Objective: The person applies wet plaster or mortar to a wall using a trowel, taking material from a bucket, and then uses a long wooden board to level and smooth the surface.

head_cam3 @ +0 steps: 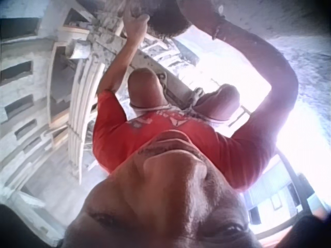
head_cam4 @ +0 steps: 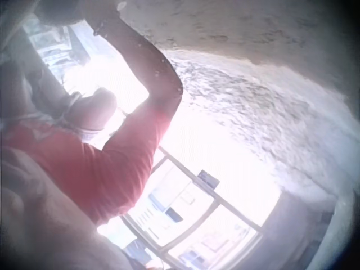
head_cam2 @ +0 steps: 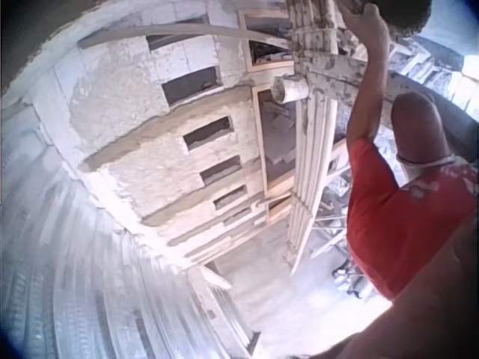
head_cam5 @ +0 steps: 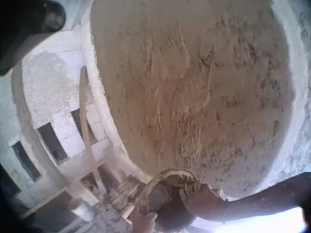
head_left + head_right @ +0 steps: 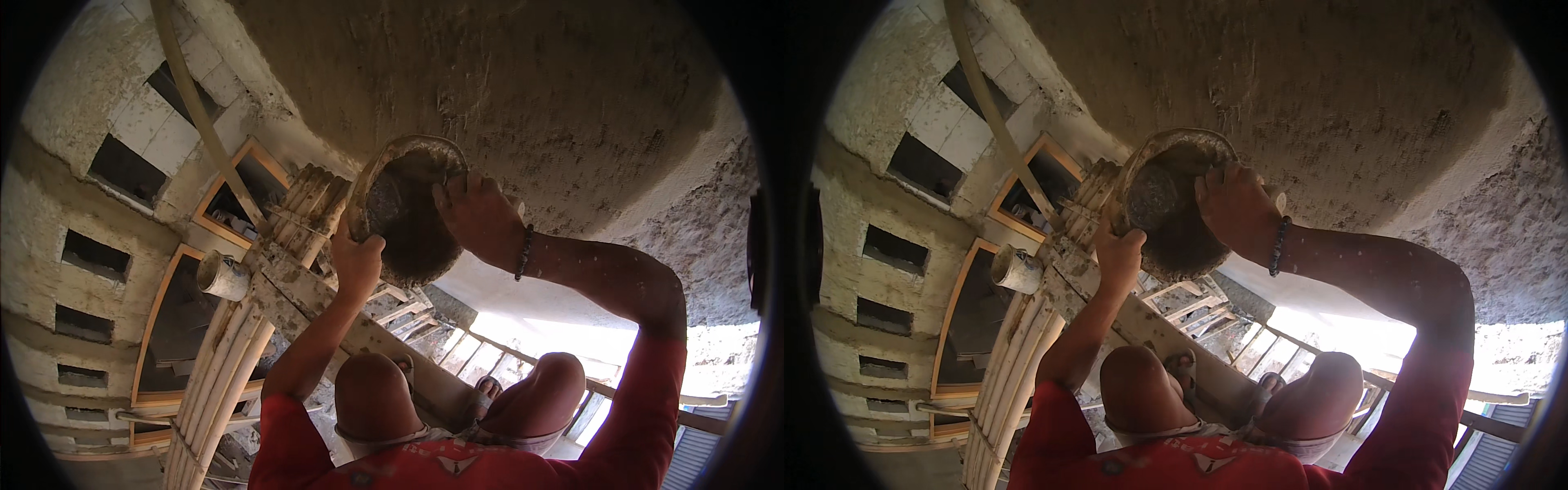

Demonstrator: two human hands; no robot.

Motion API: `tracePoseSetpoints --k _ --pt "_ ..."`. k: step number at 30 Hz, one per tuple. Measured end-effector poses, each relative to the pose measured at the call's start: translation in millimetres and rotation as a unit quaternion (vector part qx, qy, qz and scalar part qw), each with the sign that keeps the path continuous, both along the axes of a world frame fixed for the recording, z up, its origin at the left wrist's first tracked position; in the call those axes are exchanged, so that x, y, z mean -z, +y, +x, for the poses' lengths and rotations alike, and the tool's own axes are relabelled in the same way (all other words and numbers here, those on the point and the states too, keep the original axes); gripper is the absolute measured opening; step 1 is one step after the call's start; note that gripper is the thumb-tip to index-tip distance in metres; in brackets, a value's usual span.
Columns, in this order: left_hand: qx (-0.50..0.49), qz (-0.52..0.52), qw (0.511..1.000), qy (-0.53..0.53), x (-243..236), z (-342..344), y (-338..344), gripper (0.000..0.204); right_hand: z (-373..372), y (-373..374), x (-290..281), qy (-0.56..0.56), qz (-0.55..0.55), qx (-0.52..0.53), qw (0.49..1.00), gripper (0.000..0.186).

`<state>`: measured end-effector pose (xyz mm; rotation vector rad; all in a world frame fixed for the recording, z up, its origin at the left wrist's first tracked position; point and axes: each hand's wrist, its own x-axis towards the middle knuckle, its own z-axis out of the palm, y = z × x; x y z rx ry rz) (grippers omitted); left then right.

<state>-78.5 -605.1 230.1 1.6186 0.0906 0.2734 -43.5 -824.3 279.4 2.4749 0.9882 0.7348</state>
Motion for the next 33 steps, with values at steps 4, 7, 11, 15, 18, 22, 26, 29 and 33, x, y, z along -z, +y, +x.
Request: tracePoseSetpoints --k 4,7,11,15,18,22,26,29,33 --pt "-0.009 0.056 0.998 -0.023 -6 -1 -12 0.066 16 18 23 0.054 -0.075 0.082 0.992 0.033" --pt "-0.020 0.078 0.997 0.019 -5 -4 -6 0.068 33 3 49 0.187 0.037 0.011 0.982 0.031" --pt "-0.042 0.207 0.974 -0.085 20 -11 7 0.072 35 -13 53 0.328 0.119 0.015 0.937 0.030" --pt "0.002 0.230 0.970 -0.080 17 -15 4 0.071 42 -26 109 0.413 0.230 -0.111 0.874 0.033" --pt "-0.011 0.270 0.957 -0.104 20 -15 9 0.071 29 -9 124 0.581 0.314 -0.045 0.750 0.041" --pt "-0.045 0.223 0.971 -0.068 33 -8 14 0.068 11 15 122 0.650 0.398 0.017 0.647 0.050" --pt "-0.064 -0.007 0.996 0.067 23 -4 27 0.062 13 15 97 0.668 0.415 0.049 0.615 0.054" --pt "-0.089 -0.130 0.987 0.030 45 -5 55 0.063 20 13 60 0.635 0.399 0.032 0.661 0.056" --pt "-0.142 -0.154 0.978 0.019 60 -6 74 0.060 23 3 -6 0.551 0.357 -0.008 0.755 0.059"
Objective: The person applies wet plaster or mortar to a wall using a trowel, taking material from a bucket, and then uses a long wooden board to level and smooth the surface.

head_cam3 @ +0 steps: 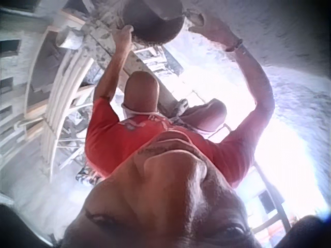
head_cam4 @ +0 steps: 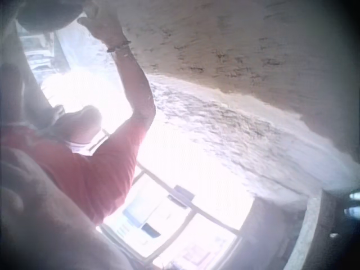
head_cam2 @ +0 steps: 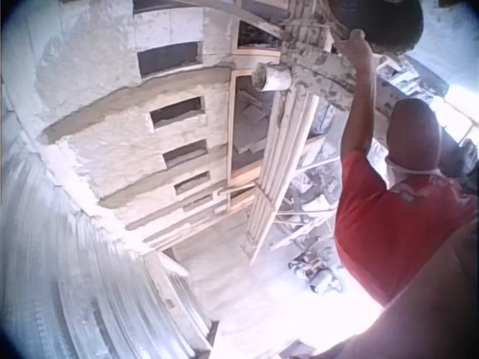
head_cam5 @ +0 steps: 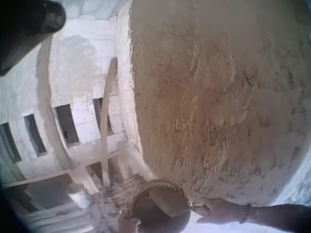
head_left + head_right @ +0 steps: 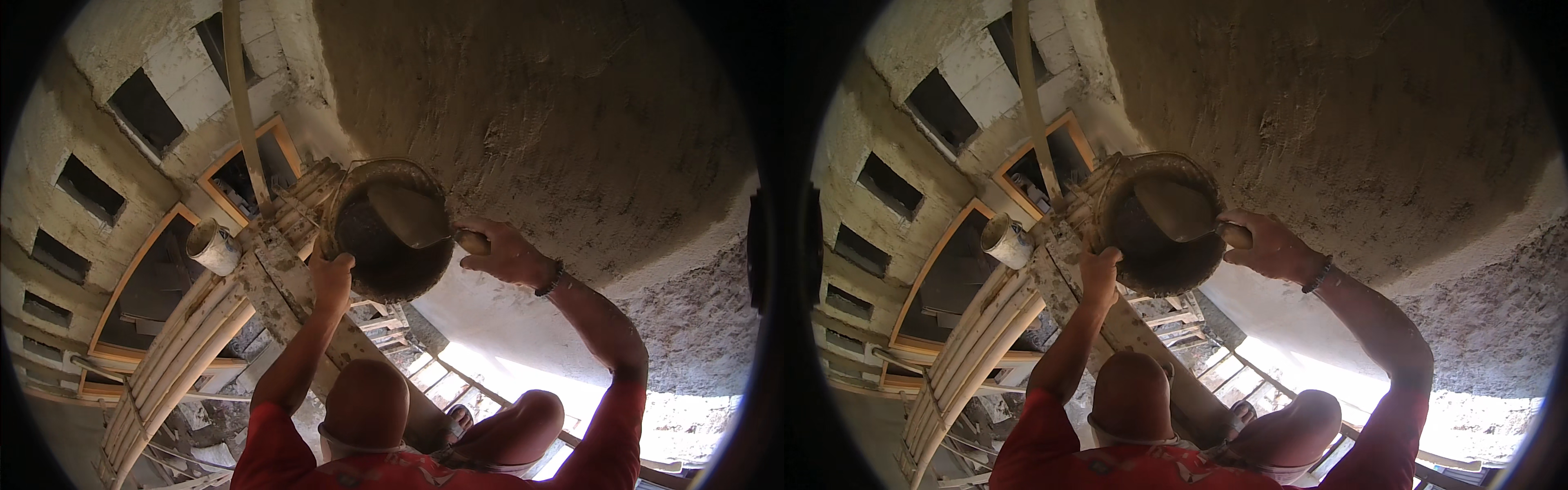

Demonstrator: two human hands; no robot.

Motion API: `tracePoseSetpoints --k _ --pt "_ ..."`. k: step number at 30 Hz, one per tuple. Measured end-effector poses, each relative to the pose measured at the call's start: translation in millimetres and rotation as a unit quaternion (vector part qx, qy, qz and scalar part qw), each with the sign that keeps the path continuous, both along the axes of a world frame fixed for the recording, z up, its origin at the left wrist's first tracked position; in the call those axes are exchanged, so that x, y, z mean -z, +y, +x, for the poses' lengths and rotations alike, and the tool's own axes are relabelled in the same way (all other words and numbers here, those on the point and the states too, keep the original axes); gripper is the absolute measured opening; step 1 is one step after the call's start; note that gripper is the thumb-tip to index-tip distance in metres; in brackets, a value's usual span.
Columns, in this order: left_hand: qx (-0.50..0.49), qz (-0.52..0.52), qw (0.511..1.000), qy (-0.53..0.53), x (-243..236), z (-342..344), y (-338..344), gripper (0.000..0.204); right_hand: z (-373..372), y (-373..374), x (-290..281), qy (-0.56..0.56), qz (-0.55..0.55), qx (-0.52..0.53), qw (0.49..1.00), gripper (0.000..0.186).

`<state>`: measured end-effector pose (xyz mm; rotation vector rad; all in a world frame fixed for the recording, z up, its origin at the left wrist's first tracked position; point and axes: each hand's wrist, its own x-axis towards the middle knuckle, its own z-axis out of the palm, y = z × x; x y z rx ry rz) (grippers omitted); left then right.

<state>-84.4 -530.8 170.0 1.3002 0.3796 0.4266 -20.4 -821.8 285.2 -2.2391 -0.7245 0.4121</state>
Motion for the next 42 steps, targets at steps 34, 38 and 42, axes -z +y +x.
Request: tracePoseSetpoints --k 34,38,42 --pt "-0.064 -0.045 0.997 -0.015 50 -40 14 0.052 -36 39 52 0.465 0.084 0.097 0.876 0.042" --pt "-0.057 -0.034 0.997 -0.044 36 -36 -1 0.054 -48 92 78 0.484 0.256 0.179 0.817 0.041" --pt "-0.052 -0.001 0.997 -0.059 29 -30 -15 0.055 -27 125 110 0.443 0.363 0.232 0.786 0.040"
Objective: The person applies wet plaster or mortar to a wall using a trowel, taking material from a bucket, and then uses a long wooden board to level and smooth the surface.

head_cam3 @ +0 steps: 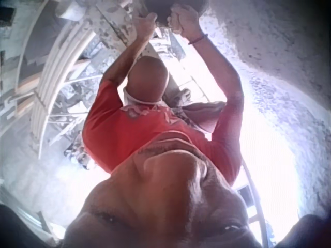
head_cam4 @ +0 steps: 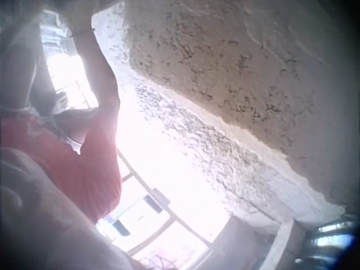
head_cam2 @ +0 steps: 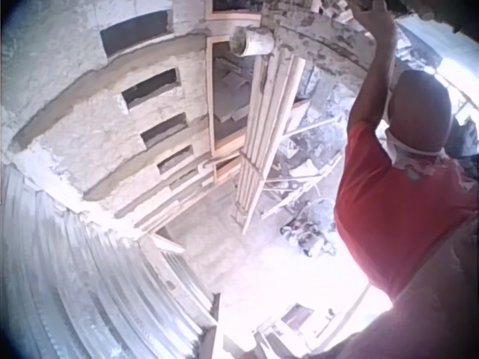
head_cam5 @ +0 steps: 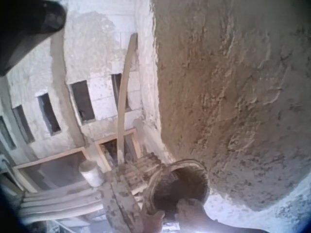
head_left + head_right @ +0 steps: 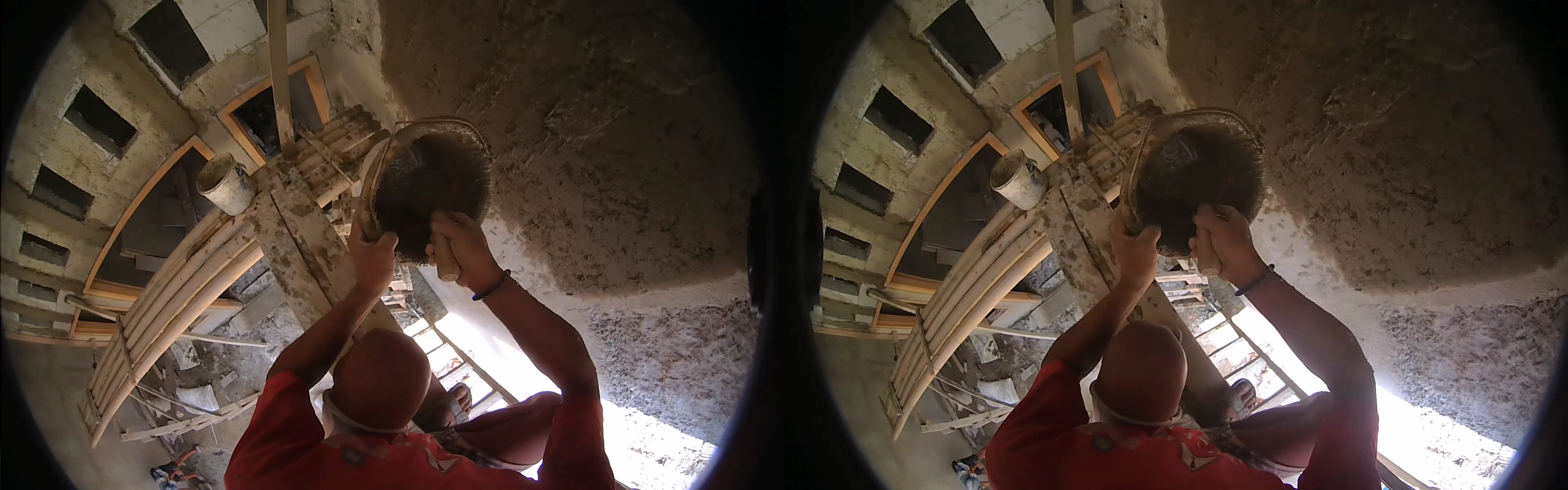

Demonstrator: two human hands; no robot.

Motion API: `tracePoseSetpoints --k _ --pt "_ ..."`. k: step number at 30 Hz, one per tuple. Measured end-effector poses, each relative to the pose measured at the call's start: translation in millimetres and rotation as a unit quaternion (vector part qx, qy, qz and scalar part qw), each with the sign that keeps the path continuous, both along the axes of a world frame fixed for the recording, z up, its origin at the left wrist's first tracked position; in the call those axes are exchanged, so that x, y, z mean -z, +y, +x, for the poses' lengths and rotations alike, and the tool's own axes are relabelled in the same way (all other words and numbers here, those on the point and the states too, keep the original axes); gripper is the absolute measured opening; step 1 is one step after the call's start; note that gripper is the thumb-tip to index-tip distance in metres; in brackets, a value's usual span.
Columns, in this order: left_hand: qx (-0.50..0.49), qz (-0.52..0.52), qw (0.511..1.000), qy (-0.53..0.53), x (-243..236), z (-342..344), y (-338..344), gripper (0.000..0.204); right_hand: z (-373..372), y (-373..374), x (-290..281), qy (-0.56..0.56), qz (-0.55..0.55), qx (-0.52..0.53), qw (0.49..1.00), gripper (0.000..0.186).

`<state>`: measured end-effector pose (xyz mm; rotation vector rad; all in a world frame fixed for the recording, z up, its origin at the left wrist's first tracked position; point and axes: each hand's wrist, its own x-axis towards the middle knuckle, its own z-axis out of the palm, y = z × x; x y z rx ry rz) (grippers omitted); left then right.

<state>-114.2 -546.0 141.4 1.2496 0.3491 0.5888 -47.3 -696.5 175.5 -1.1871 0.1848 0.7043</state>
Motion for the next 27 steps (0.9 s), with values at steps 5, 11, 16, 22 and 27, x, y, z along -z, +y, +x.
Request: tracePoseSetpoints --k 5,11,16,22,27 --pt "-0.004 0.033 0.999 0.011 -6 9 -6 0.055 4 43 -19 -0.114 -0.078 0.042 0.990 0.039" --pt "0.057 0.067 0.996 0.012 -35 21 25 0.044 15 11 -14 -0.626 -0.440 -0.213 0.607 0.020" --pt "0.107 0.076 0.991 0.012 -57 26 35 0.058 18 -47 -50 -0.662 -0.566 -0.397 0.288 0.021" --pt "0.120 0.114 0.986 0.029 -46 29 20 0.057 37 -65 -115 -0.678 -0.628 -0.257 0.283 0.041" --pt "0.136 0.092 0.985 0.047 -46 37 11 0.063 28 -78 -28 -0.723 -0.593 -0.261 0.240 0.040"
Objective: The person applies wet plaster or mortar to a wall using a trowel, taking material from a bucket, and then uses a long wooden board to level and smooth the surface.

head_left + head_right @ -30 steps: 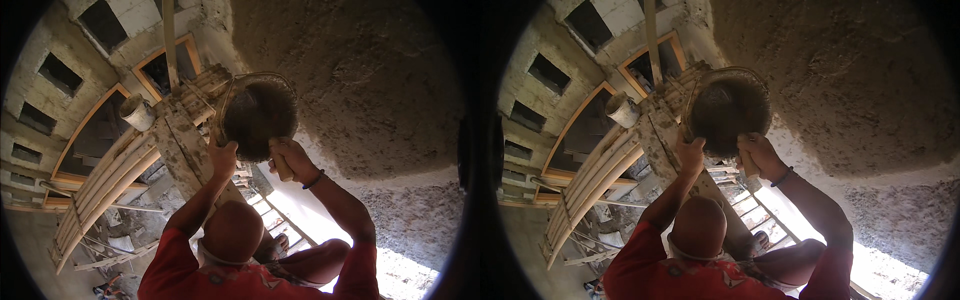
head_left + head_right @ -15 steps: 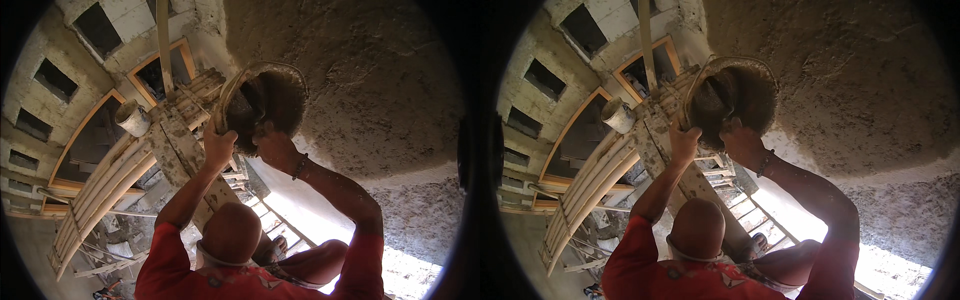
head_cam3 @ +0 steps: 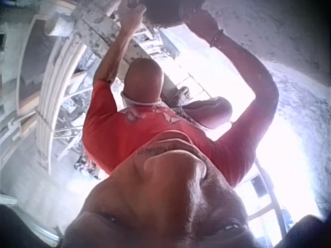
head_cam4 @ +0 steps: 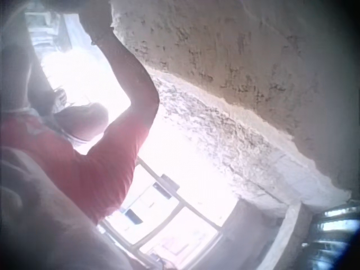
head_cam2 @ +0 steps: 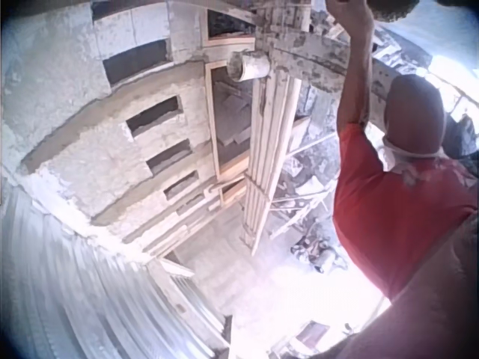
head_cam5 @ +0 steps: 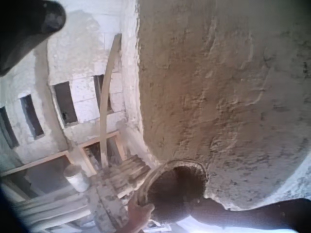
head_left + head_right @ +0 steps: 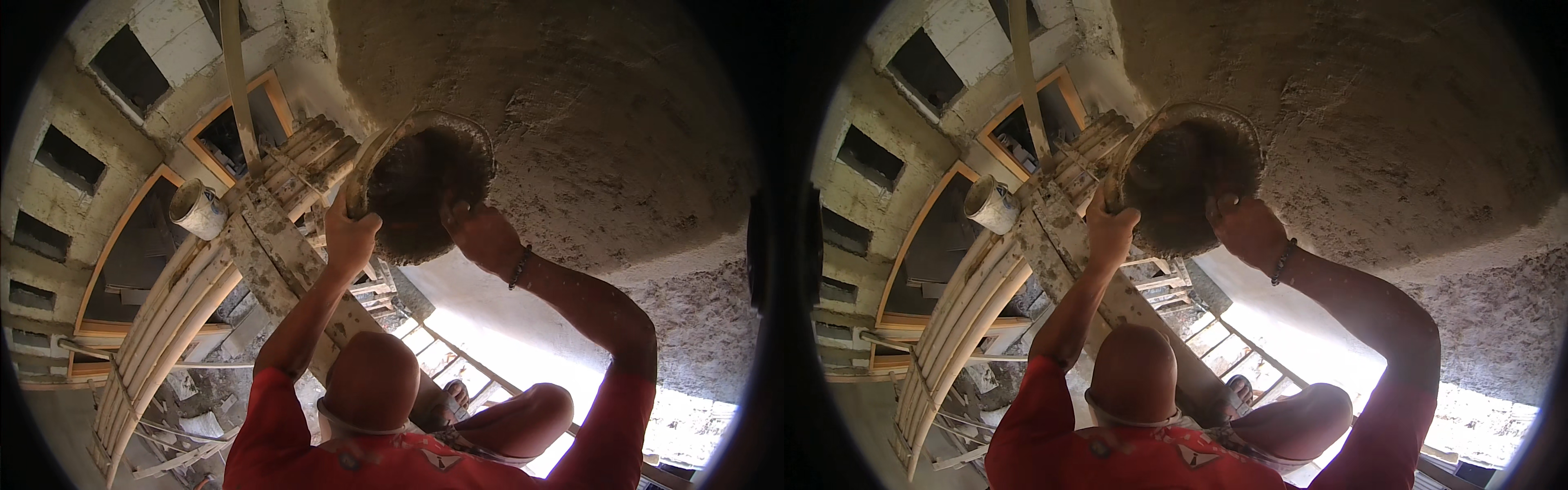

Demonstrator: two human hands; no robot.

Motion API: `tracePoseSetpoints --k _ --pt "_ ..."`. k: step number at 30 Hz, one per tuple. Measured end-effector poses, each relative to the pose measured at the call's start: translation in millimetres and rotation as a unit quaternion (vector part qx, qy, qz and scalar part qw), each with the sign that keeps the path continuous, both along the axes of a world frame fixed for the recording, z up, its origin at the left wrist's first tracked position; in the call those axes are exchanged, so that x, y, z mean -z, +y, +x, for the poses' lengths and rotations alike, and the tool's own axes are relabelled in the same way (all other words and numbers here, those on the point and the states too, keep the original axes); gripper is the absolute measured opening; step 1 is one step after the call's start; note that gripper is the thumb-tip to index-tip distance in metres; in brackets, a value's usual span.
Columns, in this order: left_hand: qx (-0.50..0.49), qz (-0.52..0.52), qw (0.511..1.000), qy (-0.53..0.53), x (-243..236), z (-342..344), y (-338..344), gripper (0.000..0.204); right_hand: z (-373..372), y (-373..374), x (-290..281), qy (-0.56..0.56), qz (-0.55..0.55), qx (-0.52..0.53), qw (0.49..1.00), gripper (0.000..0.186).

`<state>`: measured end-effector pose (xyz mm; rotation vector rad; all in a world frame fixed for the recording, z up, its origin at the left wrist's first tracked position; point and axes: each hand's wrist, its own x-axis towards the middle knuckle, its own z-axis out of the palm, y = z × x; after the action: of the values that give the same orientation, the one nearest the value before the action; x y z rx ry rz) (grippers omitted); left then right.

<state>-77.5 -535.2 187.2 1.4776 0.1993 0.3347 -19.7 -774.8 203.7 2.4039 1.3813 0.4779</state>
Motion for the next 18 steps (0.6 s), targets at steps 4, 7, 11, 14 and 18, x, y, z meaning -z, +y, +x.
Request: tracePoseSetpoints --k 4,7,11,14,18 --pt "-0.033 0.039 0.999 0.004 6 -5 -7 0.064 -25 -17 -25 0.091 -0.064 0.043 0.993 0.037" --pt "-0.032 0.073 0.996 0.039 9 -10 -9 0.071 -34 -26 -88 -0.029 -0.001 0.040 0.999 0.028" --pt "-0.057 0.059 0.997 -0.013 22 -4 -27 0.070 -28 -20 -87 -0.018 -0.024 0.173 0.984 0.022" --pt "-0.082 0.056 0.994 -0.037 22 -1 -33 0.070 -23 -17 -53 0.041 0.075 0.177 0.981 0.023" --pt "-0.078 0.006 0.993 -0.088 34 6 -42 0.072 -41 -11 -11 0.199 0.072 0.195 0.958 0.027"
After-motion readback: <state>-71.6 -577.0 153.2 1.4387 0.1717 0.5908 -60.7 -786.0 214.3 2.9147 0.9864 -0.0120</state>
